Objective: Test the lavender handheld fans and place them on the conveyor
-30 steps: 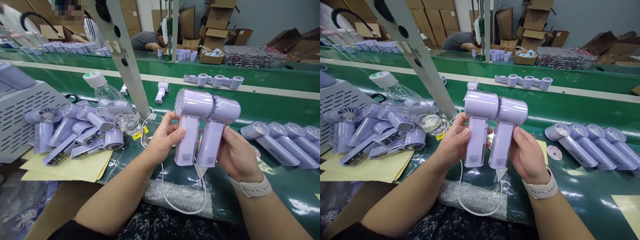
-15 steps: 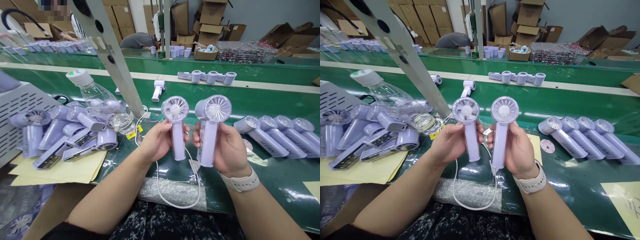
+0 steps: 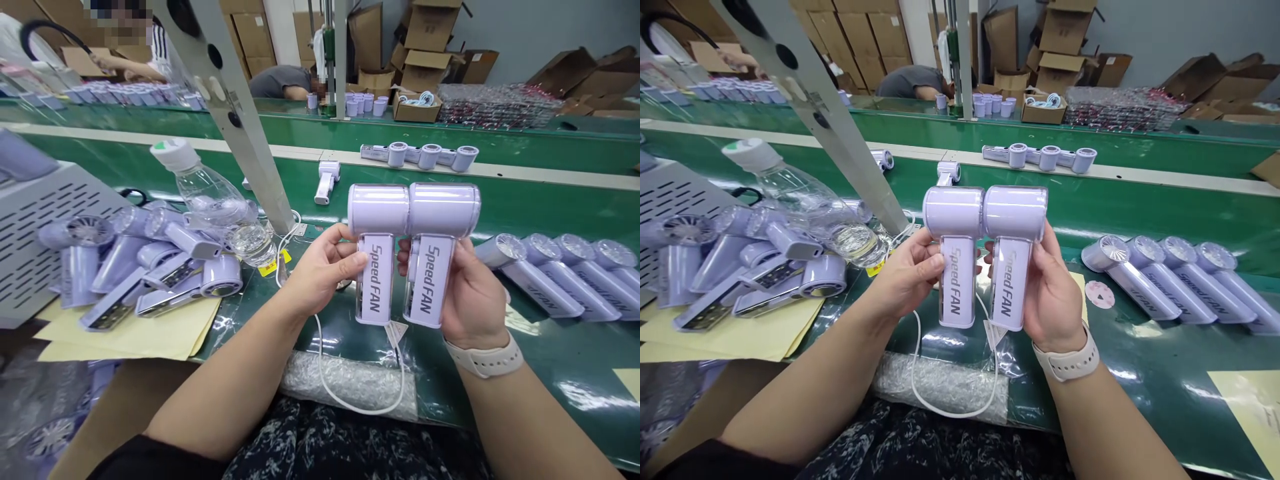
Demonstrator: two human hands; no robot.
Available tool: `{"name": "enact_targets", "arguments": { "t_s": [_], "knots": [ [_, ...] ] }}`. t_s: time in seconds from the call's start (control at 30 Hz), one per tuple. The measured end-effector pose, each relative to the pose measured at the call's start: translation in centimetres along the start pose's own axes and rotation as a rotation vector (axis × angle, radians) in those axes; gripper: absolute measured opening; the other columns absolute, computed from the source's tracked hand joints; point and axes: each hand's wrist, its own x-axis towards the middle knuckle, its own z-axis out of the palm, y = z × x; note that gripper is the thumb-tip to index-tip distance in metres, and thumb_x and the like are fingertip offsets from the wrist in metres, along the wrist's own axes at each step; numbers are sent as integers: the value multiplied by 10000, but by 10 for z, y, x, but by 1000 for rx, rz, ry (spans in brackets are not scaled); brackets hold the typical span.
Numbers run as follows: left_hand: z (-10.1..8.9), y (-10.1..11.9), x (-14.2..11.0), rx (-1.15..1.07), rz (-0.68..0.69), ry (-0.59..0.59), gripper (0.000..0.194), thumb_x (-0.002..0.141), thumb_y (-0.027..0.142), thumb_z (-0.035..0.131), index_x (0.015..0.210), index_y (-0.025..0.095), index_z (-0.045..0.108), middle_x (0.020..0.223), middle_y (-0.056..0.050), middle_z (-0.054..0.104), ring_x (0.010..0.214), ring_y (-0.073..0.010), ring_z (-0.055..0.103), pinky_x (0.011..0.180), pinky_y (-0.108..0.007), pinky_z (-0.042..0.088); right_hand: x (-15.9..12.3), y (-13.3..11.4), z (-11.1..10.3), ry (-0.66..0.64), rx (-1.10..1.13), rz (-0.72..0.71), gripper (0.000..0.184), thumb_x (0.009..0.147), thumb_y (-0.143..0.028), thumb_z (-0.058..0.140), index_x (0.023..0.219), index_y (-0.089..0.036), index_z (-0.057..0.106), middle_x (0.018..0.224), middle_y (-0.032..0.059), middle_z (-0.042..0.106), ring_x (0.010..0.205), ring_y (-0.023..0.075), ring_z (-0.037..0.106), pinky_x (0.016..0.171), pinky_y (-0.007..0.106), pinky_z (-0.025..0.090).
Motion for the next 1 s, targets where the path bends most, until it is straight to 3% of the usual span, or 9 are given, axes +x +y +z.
{"name": "enact_targets", "arguments": {
  "t_s": [0.27, 0.4, 0.47, 0.57, 0.67, 0.73, 0.83, 0.93, 1.0],
  "knots": [
    [-2, -2, 3, 29, -29, 5, 578, 683, 526, 945, 960, 210, 548, 766, -9, 770, 656, -154, 717, 570, -231, 522, 5, 4, -1, 38, -58, 80, 153, 973, -328, 614, 1079, -323, 723, 910, 11, 809, 763, 226, 764, 696, 384, 642],
    [-3, 0, 2, 73, -35, 35, 514, 725, 501, 914, 921, 207, 541, 736, 1, 738, 638, -143, 691, 599, -242, 527, 4, 7, -6, -28, -84, 70, 164, 956, -369, 620, 1069, -306, 721, 958, 17, 804, 839, 271, 775, 747, 454, 656],
    [-3, 1, 1, 176, 46, 54, 440, 742, 407, 905, 963, 204, 583, 829, -27, 766, 754, -182, 732, 694, -286, 569, -1, 6, -9, -30, -142, -12, 203, 919, -366, 701, 1114, -310, 713, 1004, 22, 799, 904, 288, 771, 782, 471, 654],
    [0, 3, -3, 420, 314, 76, 388, 715, 270, 902, 1033, 219, 686, 1078, -73, 797, 1069, -278, 747, 993, -422, 566, -10, -2, -13, -123, -384, -217, 478, 792, -236, 876, 1215, -332, 674, 1172, 42, 790, 1128, 325, 735, 963, 510, 610],
    [5, 5, -9, 554, 557, 115, 92, 856, 298, 788, 928, 254, 750, 1187, -76, 800, 1283, -296, 680, 1265, -528, 342, -15, -13, -15, -322, -590, -461, 555, 771, -185, 904, 1243, -350, 663, 1379, 51, 722, 1381, 357, 599, 1214, 605, 412],
    [8, 6, -14, 600, 662, 137, 73, 931, 284, 699, 897, 283, 763, 1166, -57, 812, 1293, -269, 680, 1307, -543, 257, -16, -19, -16, -389, -640, -595, 494, 810, -227, 888, 1239, -362, 683, 1417, 38, 700, 1440, 360, 544, 1271, 639, 314],
    [7, 4, -20, 609, 726, 112, 69, 889, 252, 734, 912, 306, 771, 1134, -42, 821, 1261, -271, 696, 1297, -565, 265, -18, -24, -18, -418, -665, -689, 451, 878, -284, 842, 1286, -404, 691, 1430, 13, 695, 1446, 359, 538, 1269, 664, 307],
    [4, -1, -18, 545, 686, 133, 91, 797, 288, 836, 839, 291, 755, 1066, -56, 822, 1232, -295, 699, 1288, -578, 273, -20, -24, -18, -415, -656, -736, 389, 953, -301, 757, 1313, -437, 696, 1428, -6, 701, 1433, 350, 553, 1260, 658, 325],
    [4, -6, -13, 535, 672, 116, 124, 787, 292, 853, 849, 278, 746, 1047, -64, 816, 1180, -292, 713, 1264, -583, 323, -18, -20, -20, -410, -666, -711, 467, 939, -289, 769, 1368, -441, 667, 1441, 1, 695, 1413, 358, 573, 1238, 649, 364]
  ]
}}
